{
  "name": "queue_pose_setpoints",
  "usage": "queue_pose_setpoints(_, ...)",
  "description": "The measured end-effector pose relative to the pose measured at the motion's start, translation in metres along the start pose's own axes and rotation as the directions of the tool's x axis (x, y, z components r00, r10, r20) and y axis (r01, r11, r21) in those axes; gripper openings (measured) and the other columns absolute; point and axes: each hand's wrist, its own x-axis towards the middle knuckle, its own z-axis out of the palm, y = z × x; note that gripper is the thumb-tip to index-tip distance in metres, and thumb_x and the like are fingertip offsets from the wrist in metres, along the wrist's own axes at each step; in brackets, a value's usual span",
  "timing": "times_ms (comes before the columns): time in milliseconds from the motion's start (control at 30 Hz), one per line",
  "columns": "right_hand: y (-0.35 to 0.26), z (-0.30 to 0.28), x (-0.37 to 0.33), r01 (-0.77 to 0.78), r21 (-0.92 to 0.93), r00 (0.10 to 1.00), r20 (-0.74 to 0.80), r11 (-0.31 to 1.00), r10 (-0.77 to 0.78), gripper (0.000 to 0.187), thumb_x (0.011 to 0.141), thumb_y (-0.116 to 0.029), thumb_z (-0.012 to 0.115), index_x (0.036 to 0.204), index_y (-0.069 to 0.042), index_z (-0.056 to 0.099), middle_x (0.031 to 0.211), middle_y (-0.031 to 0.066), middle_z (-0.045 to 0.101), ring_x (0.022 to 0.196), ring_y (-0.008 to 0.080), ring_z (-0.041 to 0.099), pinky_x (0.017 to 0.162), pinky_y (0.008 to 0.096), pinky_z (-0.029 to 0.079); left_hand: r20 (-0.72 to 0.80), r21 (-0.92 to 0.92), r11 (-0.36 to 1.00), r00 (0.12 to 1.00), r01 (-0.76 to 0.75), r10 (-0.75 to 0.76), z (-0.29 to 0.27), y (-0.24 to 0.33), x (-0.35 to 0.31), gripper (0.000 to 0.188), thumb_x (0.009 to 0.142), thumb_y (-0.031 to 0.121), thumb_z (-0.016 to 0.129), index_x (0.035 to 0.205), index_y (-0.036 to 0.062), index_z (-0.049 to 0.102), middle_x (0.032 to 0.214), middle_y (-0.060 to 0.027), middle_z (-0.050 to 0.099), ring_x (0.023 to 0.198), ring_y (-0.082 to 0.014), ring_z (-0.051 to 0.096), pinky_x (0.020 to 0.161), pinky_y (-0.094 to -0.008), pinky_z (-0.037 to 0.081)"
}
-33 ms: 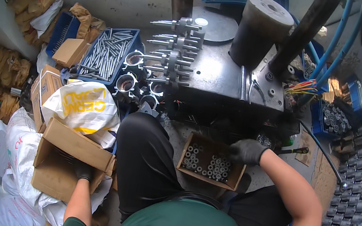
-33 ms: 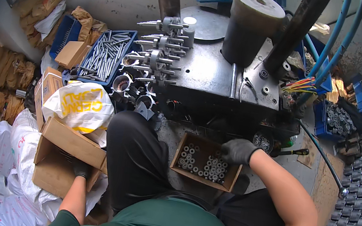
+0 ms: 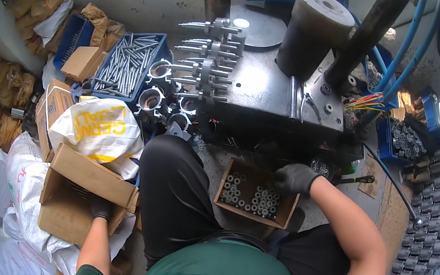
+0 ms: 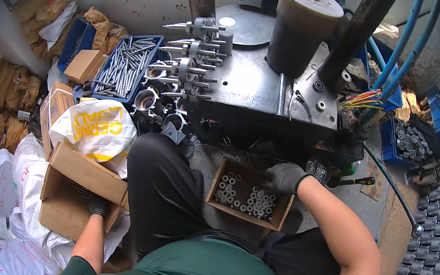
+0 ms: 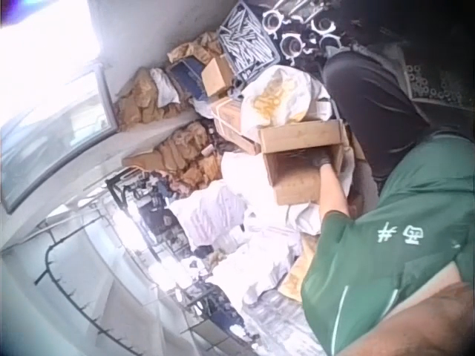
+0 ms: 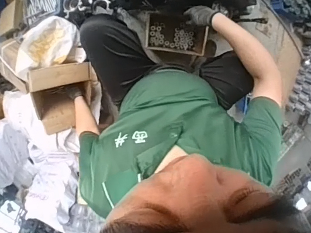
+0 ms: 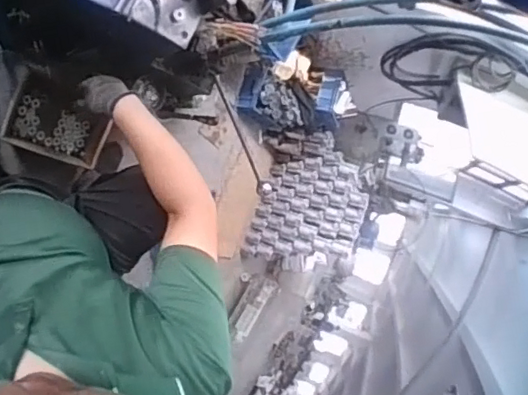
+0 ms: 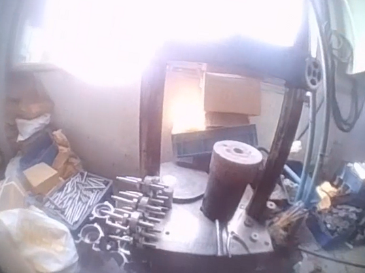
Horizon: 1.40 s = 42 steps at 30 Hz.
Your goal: The person operates a manual hydraulic press in a workshop. They pick up metal components from a blue bin, place them into the press die, and pull a lever to activate the press. After the press cycle, they remove the processed parts and place them into a cardboard box.
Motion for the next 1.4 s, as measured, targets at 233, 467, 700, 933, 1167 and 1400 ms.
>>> queue_pose_setpoints(233, 0.012, 0.099, 0.086, -0.164, -0.123, 0.959, -0.252, 0.979, 0.129, 0.057, 0.091, -0.034, 0.066, 0.142, -0.011, 0.063, 0.138, 0.0234, 0.065, 0.124, 0.0381, 0.065, 0.107, 0.0481, 0.053, 0.055, 0.377, 0.926, 0.998, -0.024, 0.003, -0.001, -0.007, -0.019, 0.041, 0.108, 0.029, 0.050, 0.134, 0.0022, 0.068, 0.134, -0.0209, 0.070, 0.120, -0.0382, 0.068, 0.102, -0.0484, 0.053)
queue_pose_setpoints(467, 0.010, 0.155, 0.112, -0.147, 0.131, 0.935, -0.306, 0.980, 0.181, 0.039, 0.091, -0.030, 0.065, 0.117, -0.004, 0.077, 0.118, 0.0269, 0.075, 0.113, 0.0428, 0.072, 0.098, 0.0503, 0.058, -0.395, -0.750, 0.661, 0.788, 0.022, -0.473, -0.022, -0.052, -0.066, 0.026, 0.109, 0.018, 0.059, 0.103, -0.0057, 0.067, 0.094, -0.0104, 0.070, 0.086, -0.0224, 0.058, 0.085, -0.0391, 0.052)
queue_pose_setpoints(700, 0.024, 0.213, 0.084, -0.282, -0.026, 0.958, -0.061, 0.959, 0.280, 0.047, 0.090, -0.022, 0.068, 0.135, -0.009, 0.071, 0.141, 0.0235, 0.068, 0.128, 0.0378, 0.068, 0.103, 0.0494, 0.056, -0.604, -0.763, 0.528, 0.702, -0.374, -0.376, -0.158, 0.033, -0.119, 0.026, 0.111, 0.032, 0.062, 0.119, 0.0078, 0.063, 0.103, -0.0021, 0.060, 0.087, -0.0137, 0.055, 0.073, -0.0286, 0.046)
queue_pose_setpoints(933, 0.068, 0.289, 0.119, -0.184, -0.121, 0.931, -0.339, 0.975, 0.133, 0.062, 0.090, -0.030, 0.069, 0.148, -0.009, 0.062, 0.149, 0.0205, 0.063, 0.134, 0.0363, 0.063, 0.113, 0.0469, 0.050, -0.828, -0.492, 0.457, 0.560, -0.741, 0.017, -0.331, 0.231, -0.131, 0.032, 0.115, 0.036, 0.051, 0.106, 0.0062, 0.054, 0.093, -0.0029, 0.048, 0.082, -0.0124, 0.048, 0.071, -0.0288, 0.043)
queue_pose_setpoints(1167, 0.059, 0.262, 0.135, -0.389, -0.035, 0.896, -0.248, 0.921, 0.369, 0.039, 0.105, -0.019, 0.050, 0.133, -0.006, 0.073, 0.141, 0.0183, 0.069, 0.129, 0.0322, 0.067, 0.110, 0.0435, 0.051, -0.429, -0.847, 0.048, 0.732, -0.530, 0.529, -0.347, 0.494, -0.068, 0.013, 0.108, 0.012, 0.065, 0.112, 0.0011, 0.061, 0.083, -0.0016, 0.064, 0.072, -0.0092, 0.060, 0.062, -0.0286, 0.051)
queue_pose_setpoints(1400, 0.091, 0.310, 0.151, -0.475, 0.060, 0.830, -0.302, 0.878, 0.470, 0.045, 0.106, -0.020, 0.047, 0.144, -0.007, 0.067, 0.151, 0.0178, 0.063, 0.139, 0.0327, 0.060, 0.117, 0.0445, 0.046, -0.323, -0.709, 0.368, 0.740, -0.602, 0.590, -0.299, 0.627, -0.006, 0.034, 0.106, 0.030, 0.065, 0.115, -0.0028, 0.062, 0.099, -0.0268, 0.072, 0.093, -0.0436, 0.070, 0.083, -0.0508, 0.054)
